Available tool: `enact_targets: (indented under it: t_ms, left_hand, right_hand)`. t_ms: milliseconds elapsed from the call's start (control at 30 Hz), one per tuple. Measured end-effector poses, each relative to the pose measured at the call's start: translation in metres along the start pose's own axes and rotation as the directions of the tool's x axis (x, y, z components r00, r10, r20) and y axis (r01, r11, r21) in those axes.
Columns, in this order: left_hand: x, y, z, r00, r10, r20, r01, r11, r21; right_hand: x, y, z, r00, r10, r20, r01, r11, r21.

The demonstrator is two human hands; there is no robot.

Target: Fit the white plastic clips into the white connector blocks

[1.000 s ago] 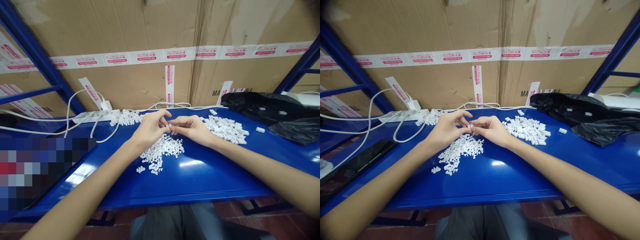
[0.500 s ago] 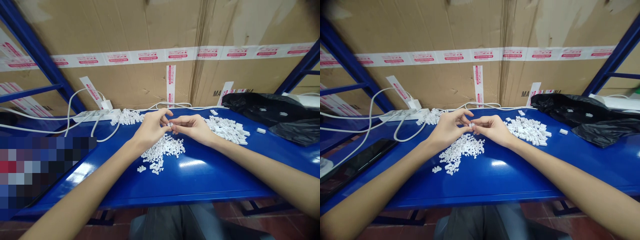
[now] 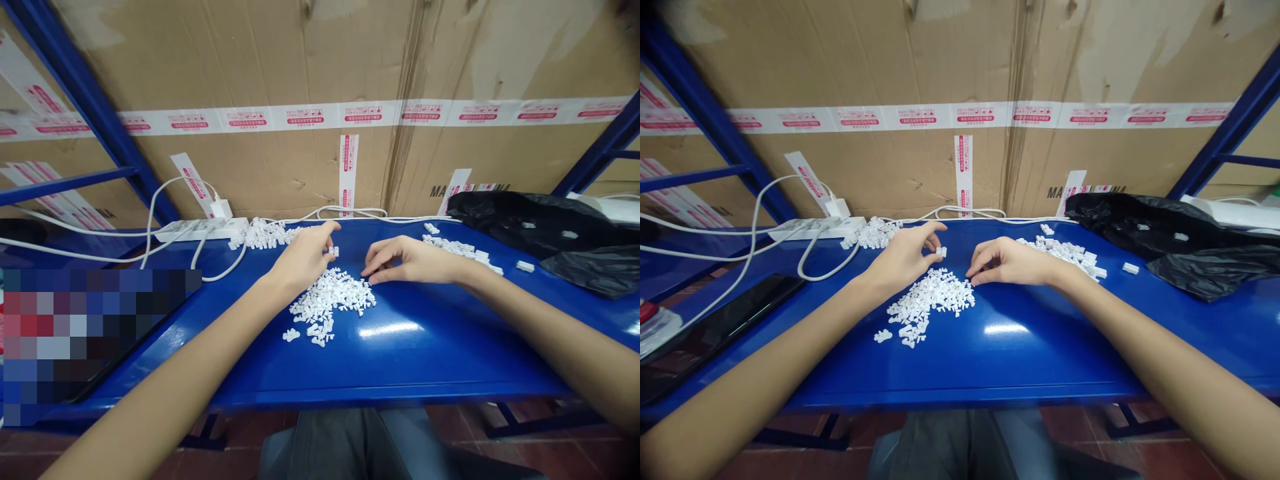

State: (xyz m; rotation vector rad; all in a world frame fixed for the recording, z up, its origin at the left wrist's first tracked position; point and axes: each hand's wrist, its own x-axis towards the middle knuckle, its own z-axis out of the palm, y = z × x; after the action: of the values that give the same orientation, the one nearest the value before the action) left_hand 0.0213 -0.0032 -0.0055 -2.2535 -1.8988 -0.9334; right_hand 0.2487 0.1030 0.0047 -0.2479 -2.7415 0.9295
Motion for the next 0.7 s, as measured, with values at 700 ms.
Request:
enact_targets:
  t_ms: [700]
  left_hand:
    - [-0.001, 0.004, 0.005, 0.99, 0.108, 0.093, -0.099, 0.991, -0.094]
  right_hand:
    - [-0.003, -0.015, 0.003, 0.985, 0.157, -0.07, -0.14, 0.968, 0.206]
